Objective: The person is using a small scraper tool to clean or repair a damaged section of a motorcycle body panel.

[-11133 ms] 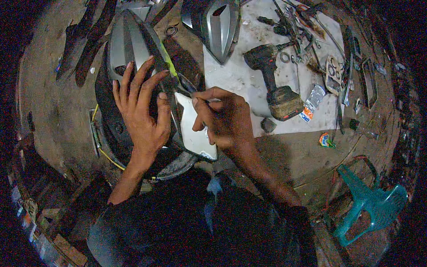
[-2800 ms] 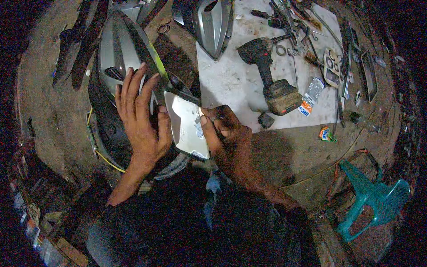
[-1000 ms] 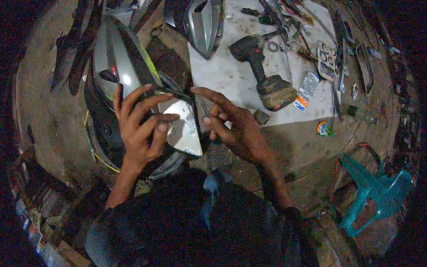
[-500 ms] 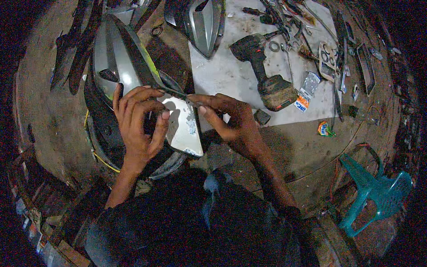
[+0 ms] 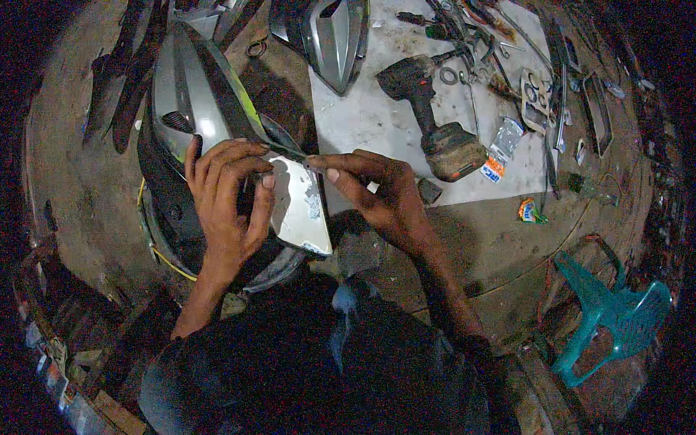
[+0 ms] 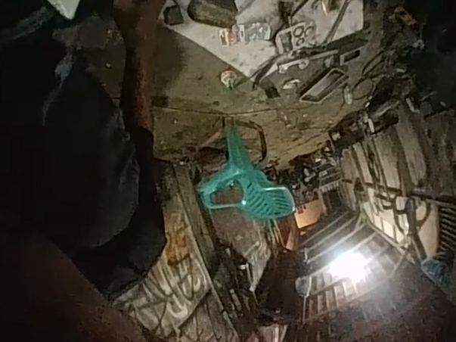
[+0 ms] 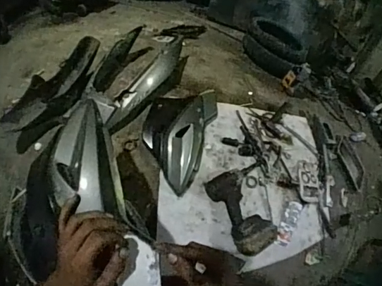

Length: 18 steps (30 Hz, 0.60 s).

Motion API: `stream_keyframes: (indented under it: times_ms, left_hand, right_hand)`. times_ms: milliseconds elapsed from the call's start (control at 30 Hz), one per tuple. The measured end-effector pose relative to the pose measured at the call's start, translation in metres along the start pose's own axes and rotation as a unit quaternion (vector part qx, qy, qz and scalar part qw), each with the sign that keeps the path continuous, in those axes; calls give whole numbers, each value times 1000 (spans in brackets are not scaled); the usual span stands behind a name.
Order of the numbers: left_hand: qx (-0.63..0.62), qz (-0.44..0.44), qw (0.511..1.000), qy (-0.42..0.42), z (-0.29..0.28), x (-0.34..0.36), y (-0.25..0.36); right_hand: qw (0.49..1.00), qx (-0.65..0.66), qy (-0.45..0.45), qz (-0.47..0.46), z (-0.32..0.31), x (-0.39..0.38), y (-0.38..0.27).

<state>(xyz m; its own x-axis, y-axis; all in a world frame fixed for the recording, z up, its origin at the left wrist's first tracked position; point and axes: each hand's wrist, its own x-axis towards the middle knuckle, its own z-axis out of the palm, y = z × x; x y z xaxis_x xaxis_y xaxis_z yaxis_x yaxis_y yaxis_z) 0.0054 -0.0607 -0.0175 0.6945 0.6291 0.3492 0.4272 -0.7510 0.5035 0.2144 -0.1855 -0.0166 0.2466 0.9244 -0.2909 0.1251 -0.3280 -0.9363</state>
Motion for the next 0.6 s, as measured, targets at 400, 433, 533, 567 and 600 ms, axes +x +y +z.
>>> stream_keyframes:
  times_ms: [400,433,533,567,600]
  left_hand:
    - [3,8,1000,6,1,1,0]
    - [4,9,1000,6,0,1,0]
    - [6,7,1000,6,0,2,1]
    - [8,6,1000,5,1,2,1]
    - [9,6,1000,3,1,1,1]
  right_hand:
    - [1000,2,-11,-11,-1,0,-1]
    - [1000,-10,-9,-4,-2,-1,-3]
    - [1000,-22,-7,3,-2,-5,-4]
    - [1000,-22,-8,3,-1,-6,-2]
    - [1000,-23,-8,3,0,-6,-1]
